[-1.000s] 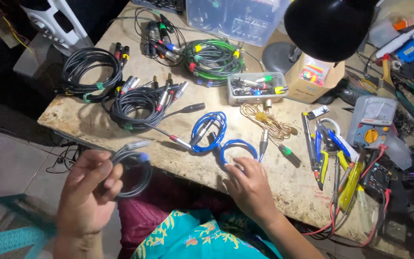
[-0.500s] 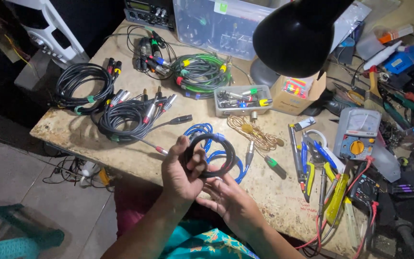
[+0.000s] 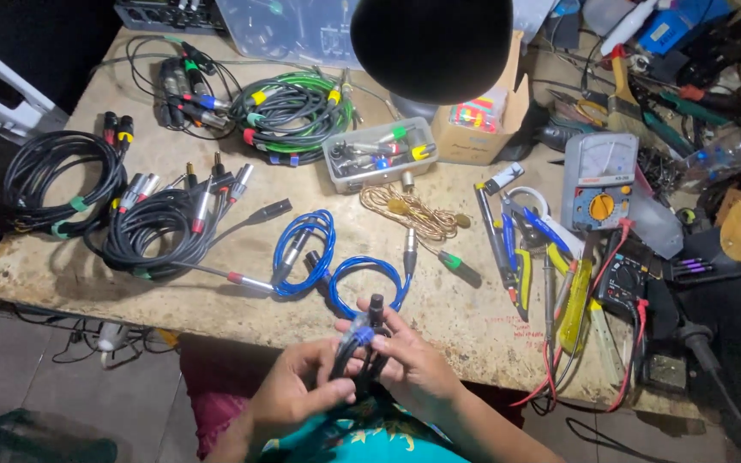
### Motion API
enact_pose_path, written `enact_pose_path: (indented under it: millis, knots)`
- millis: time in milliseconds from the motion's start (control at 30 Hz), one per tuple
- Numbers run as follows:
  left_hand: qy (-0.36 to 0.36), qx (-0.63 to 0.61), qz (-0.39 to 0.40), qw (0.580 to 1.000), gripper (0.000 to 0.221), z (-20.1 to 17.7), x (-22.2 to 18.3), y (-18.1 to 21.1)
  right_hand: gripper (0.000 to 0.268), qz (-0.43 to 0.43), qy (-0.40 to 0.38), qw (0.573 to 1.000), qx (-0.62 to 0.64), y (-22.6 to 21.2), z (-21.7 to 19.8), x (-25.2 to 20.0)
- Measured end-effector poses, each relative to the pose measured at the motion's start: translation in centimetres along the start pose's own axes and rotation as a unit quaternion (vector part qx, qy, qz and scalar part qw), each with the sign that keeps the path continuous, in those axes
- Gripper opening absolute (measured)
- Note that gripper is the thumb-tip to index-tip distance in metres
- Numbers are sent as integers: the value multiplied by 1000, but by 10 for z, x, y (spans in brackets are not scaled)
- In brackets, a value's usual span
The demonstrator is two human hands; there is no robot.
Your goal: Sorting and coiling various electronic cables on a repair workbench to organize the workspace.
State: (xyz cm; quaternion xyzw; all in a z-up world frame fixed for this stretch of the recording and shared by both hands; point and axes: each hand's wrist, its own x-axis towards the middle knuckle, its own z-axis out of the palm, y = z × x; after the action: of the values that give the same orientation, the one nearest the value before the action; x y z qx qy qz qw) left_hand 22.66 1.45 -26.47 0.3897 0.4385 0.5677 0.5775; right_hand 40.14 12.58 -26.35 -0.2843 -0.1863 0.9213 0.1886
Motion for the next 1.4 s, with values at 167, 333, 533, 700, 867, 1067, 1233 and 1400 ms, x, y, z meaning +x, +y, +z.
enact_pose_path:
  millis: [167,333,533,700,867,1067,1233,1400]
  knots:
    - [-8,184,36,982,43,22,-6,2,74,-61,-36,992,-106,3,-24,-14]
    - [14,318,131,939,30,21,8,1,85,-149,-29,967,-204,-28,-44,-21]
    - [208,578,192,766,22,-20,36,-5,103,-75,162,871,-457,-78,-21,-33]
    - [246,716,114,643,36,-43,64,-17,92,-9,136,837,-530,-89,-51,-16]
    - [247,632,129,724,29,-56,73,-16,91,-5,174,739,-651,-94,-23,-14]
    - [324,484,117,804,29,-72,70,13,76,-48,183,697,-692,-94,-33,-10]
    - [382,279,20,881,31,-79,64,28,61,-139,153,672,-711,-97,-52,-9]
    - [389,70,30,918,32,-68,60,33,62,-190,151,615,-751,-102,-70,-5]
